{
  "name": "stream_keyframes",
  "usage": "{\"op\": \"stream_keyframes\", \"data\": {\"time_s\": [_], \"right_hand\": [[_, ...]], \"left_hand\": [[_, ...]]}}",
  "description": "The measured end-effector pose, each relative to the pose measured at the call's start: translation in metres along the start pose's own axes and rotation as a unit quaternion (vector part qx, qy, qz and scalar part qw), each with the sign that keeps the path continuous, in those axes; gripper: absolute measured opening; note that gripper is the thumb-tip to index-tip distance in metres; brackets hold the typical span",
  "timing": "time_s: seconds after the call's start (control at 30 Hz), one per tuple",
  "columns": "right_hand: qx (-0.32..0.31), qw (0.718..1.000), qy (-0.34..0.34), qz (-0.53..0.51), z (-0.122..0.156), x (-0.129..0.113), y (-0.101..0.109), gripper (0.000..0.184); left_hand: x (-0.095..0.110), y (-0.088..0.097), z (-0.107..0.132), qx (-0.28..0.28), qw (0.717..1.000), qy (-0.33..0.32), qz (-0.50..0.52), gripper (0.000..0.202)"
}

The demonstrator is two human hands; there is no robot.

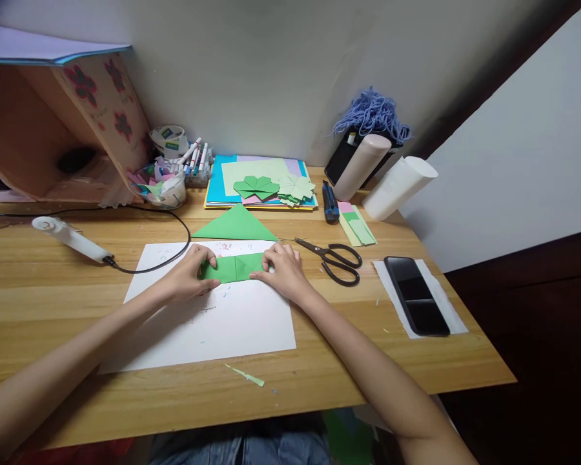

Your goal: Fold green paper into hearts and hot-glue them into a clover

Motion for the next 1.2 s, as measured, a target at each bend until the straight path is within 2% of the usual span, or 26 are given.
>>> {"op": "stream_keyframes", "data": {"time_s": [0.2,0.3,0.37,0.47,0.57,0.7,0.8,0.87,0.97,1.03,1.1,1.2], "right_hand": [[-0.015,1.000,0.001,-0.028,-0.002,0.004,0.009,0.028],[-0.037,0.996,0.057,-0.061,-0.001,-0.007,0.012,0.017],[-0.061,0.988,0.123,-0.076,0.003,-0.020,0.012,0.012],[-0.097,0.972,0.205,-0.064,0.010,-0.038,0.009,0.017],[-0.120,0.962,0.244,-0.036,0.015,-0.045,0.002,0.025],[-0.106,0.958,0.267,0.024,0.016,-0.045,-0.006,0.020],[-0.075,0.963,0.256,0.025,0.013,-0.046,-0.005,0.019],[-0.044,0.973,0.227,-0.022,0.010,-0.046,0.001,0.018],[-0.006,0.977,0.159,-0.141,0.008,-0.043,0.010,0.017],[-0.004,0.971,0.112,-0.210,0.007,-0.040,0.011,0.018],[-0.019,0.963,0.078,-0.258,0.007,-0.036,0.008,0.019],[-0.054,0.948,0.065,-0.306,0.006,-0.033,0.004,0.018]], "left_hand": [[-0.001,0.003,-0.001,-0.059,0.995,0.000,0.085,0.023],[0.002,0.003,-0.001,-0.068,0.995,-0.015,0.074,0.032],[0.009,0.005,0.001,-0.041,0.997,-0.049,0.035,0.047],[0.031,0.006,0.009,0.033,0.988,-0.135,-0.074,0.062],[0.053,-0.008,0.020,0.057,0.961,-0.220,-0.158,0.049],[0.059,-0.019,0.020,0.084,0.950,-0.243,-0.175,0.047],[0.057,-0.013,0.019,0.128,0.946,-0.257,-0.152,0.036],[0.054,-0.004,0.019,0.155,0.949,-0.239,-0.134,0.031],[0.048,0.009,0.020,0.158,0.969,-0.162,-0.100,0.030],[0.046,0.014,0.020,0.122,0.984,-0.115,-0.055,0.030],[0.044,0.014,0.016,0.062,0.994,-0.084,0.014,0.030],[0.037,0.007,0.007,-0.019,0.990,-0.047,0.135,0.031]]}}
Point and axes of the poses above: each hand's wrist, its own z-axis away from the middle knuckle, its own y-axis out of the back of the hand, x = y × z, the point moved 8 cm from there along -z, towards the middle knuckle, and after that the axes turned 13 degrees about -z, right-handed, at the moved point
